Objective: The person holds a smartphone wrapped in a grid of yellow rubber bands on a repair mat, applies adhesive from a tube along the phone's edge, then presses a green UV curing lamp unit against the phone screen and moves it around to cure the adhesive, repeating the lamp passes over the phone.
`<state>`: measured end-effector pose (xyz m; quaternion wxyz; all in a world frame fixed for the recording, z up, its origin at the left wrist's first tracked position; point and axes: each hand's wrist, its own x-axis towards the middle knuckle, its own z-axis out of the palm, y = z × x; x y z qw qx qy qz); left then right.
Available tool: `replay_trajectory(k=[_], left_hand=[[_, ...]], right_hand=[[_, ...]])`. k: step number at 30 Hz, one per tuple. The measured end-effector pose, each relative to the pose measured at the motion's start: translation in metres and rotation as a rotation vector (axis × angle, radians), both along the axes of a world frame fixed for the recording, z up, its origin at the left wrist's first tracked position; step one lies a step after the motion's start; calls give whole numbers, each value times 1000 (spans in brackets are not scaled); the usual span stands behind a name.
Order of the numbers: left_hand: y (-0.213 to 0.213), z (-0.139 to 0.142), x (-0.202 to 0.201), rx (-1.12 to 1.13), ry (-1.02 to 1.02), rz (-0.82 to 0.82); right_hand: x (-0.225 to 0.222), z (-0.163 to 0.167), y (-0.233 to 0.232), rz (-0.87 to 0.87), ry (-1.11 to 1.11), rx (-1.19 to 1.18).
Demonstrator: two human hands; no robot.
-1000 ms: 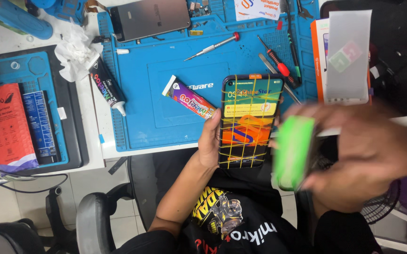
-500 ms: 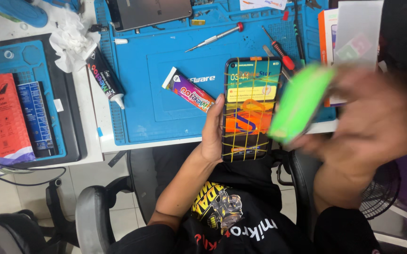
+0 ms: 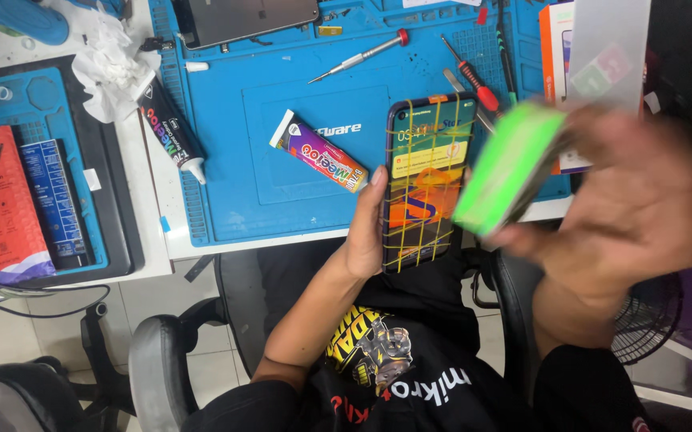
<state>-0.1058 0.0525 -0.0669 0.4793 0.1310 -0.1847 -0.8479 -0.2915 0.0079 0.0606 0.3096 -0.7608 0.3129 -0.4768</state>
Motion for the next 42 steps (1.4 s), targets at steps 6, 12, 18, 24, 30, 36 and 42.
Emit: replay_trajectory(k=[6, 12, 18, 24, 30, 36, 42], left_hand=[[4, 2, 3, -134, -31, 40], [10, -4, 6, 18, -156, -50], [9, -7, 3, -16, -138, -20], [10, 2, 4, 8, -132, -76], [11, 17, 8, -116, -319, -31], [7, 20, 8, -130, -216, 47], [5, 27, 6, 80, -77, 31]], right_hand=[[-20, -11, 18, 515, 198, -9], [1, -8, -1, -65, 29, -105], [13, 26, -7, 375, 343, 81], [-18, -19, 3, 390, 89, 35], [-36, -50, 1, 73, -88, -181], [-21, -12, 1, 505, 93, -134], [-39, -16, -7, 297, -23, 105]])
